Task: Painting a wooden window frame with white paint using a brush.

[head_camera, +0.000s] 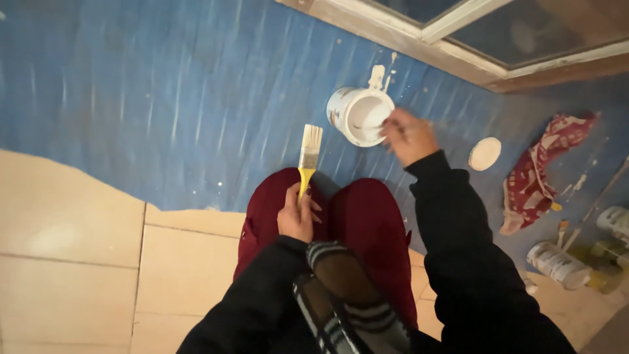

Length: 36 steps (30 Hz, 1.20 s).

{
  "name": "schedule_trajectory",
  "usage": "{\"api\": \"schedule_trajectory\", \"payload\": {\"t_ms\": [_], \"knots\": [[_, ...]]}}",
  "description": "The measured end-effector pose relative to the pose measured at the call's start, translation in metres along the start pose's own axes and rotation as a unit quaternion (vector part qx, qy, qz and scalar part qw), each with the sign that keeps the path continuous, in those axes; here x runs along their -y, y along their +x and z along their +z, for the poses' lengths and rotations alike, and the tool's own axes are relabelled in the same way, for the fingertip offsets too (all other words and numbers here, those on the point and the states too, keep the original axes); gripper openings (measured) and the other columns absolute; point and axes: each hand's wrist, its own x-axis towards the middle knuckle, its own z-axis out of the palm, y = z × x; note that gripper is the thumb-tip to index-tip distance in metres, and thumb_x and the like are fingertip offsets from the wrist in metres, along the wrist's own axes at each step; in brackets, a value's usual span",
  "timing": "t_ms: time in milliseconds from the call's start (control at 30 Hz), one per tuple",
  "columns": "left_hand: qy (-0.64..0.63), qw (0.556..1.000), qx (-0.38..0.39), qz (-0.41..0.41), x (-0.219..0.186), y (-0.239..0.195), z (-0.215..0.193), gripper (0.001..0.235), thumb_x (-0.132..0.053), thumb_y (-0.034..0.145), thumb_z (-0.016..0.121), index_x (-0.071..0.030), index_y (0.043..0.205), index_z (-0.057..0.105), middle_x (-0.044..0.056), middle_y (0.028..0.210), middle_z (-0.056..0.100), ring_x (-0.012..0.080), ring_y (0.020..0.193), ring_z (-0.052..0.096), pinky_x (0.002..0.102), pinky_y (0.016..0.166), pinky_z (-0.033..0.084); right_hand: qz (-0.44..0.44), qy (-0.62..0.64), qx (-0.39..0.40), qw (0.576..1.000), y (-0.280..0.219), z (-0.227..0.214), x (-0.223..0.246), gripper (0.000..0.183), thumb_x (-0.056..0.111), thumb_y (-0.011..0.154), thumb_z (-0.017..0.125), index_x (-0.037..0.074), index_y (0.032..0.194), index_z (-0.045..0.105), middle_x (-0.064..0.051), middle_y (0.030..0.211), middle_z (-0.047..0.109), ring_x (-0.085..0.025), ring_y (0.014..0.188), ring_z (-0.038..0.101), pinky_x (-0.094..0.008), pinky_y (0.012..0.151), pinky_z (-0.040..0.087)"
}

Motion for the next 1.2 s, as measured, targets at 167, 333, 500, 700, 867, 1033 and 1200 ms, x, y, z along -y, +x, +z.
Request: {"api": "schedule_trajectory", "payload": {"t_ms": [167, 333, 500, 700, 867, 1033, 1200], "knots": [[0.006, 1.000, -0.007, -0.005, 0.002, 0.001, 0.002, 0.028, -0.031, 0.108, 0.045, -0.014, 0.128, 0.055, 0.005, 0.073, 0.074, 0.0218, 0.057, 0.073, 0.032, 0.062, 0.058, 0.042, 0.003, 0.032, 0.999, -0.002, -0.003, 0.004, 0.014, 0.008, 0.098, 0.054, 0.005, 0.096, 0.068, -0.018, 0.081, 0.074, -0.033, 0.063, 0.073, -0.042, 0.057, 0.060], [0.008, 1.000, -0.008, 0.001, 0.001, 0.001, 0.001, 0.029, -0.031, 0.109, 0.042, -0.013, 0.128, 0.054, 0.005, 0.073, 0.074, 0.0217, 0.058, 0.072, 0.032, 0.061, 0.057, -0.012, -0.137, -0.021, 0.990, 0.002, -0.008, -0.010, 0.012, 0.021, 0.102, 0.056, 0.018, 0.099, 0.068, -0.004, 0.077, 0.074, -0.029, 0.071, 0.073, -0.040, 0.069, 0.058], [0.006, 1.000, -0.002, 0.010, 0.005, 0.001, 0.002, 0.028, -0.028, 0.109, 0.041, -0.013, 0.129, 0.053, 0.006, 0.074, 0.074, 0.0220, 0.058, 0.073, 0.033, 0.060, 0.057, 0.013, 0.017, 0.026, 0.999, -0.002, -0.009, 0.004, 0.011, 0.008, 0.102, 0.053, 0.005, 0.099, 0.063, -0.015, 0.084, 0.075, -0.028, 0.064, 0.074, -0.038, 0.063, 0.059], [0.023, 1.000, -0.004, 0.013, 0.002, -0.004, 0.000, 0.030, -0.033, 0.109, 0.041, -0.013, 0.128, 0.053, 0.008, 0.075, 0.075, 0.0240, 0.058, 0.073, 0.034, 0.061, 0.058, -0.020, 0.139, -0.019, 0.990, -0.018, -0.010, -0.011, 0.018, 0.006, 0.108, 0.045, -0.003, 0.100, 0.058, -0.025, 0.089, 0.072, -0.031, 0.067, 0.070, -0.039, 0.059, 0.062], [0.018, 0.999, -0.014, 0.032, 0.003, 0.004, 0.003, 0.028, -0.032, 0.109, 0.043, -0.013, 0.127, 0.053, 0.007, 0.075, 0.074, 0.0238, 0.058, 0.073, 0.034, 0.061, 0.058, -0.016, 0.192, -0.167, 0.967, -0.050, -0.022, -0.011, 0.025, 0.013, 0.111, 0.048, -0.004, 0.097, 0.060, -0.026, 0.088, 0.073, -0.031, 0.065, 0.071, -0.039, 0.057, 0.064], [0.010, 0.998, -0.026, 0.063, 0.008, 0.007, 0.003, 0.025, -0.029, 0.108, 0.044, -0.014, 0.127, 0.053, 0.006, 0.074, 0.074, 0.0218, 0.052, 0.070, 0.031, 0.057, 0.058, 0.027, 0.280, -0.225, 0.933, -0.077, -0.025, -0.030, 0.024, 0.018, 0.110, 0.048, 0.000, 0.099, 0.059, -0.026, 0.088, 0.072, -0.027, 0.065, 0.070, -0.036, 0.058, 0.064], [0.001, 0.994, -0.036, 0.100, -0.002, -0.002, 0.006, 0.025, -0.031, 0.109, 0.046, -0.015, 0.126, 0.054, 0.005, 0.073, 0.074, 0.0203, 0.047, 0.068, 0.029, 0.052, 0.056, 0.010, 0.311, -0.255, 0.916, -0.089, -0.030, -0.022, 0.026, 0.022, 0.109, 0.051, -0.001, 0.098, 0.058, -0.028, 0.087, 0.072, -0.028, 0.064, 0.071, -0.039, 0.058, 0.065]]}}
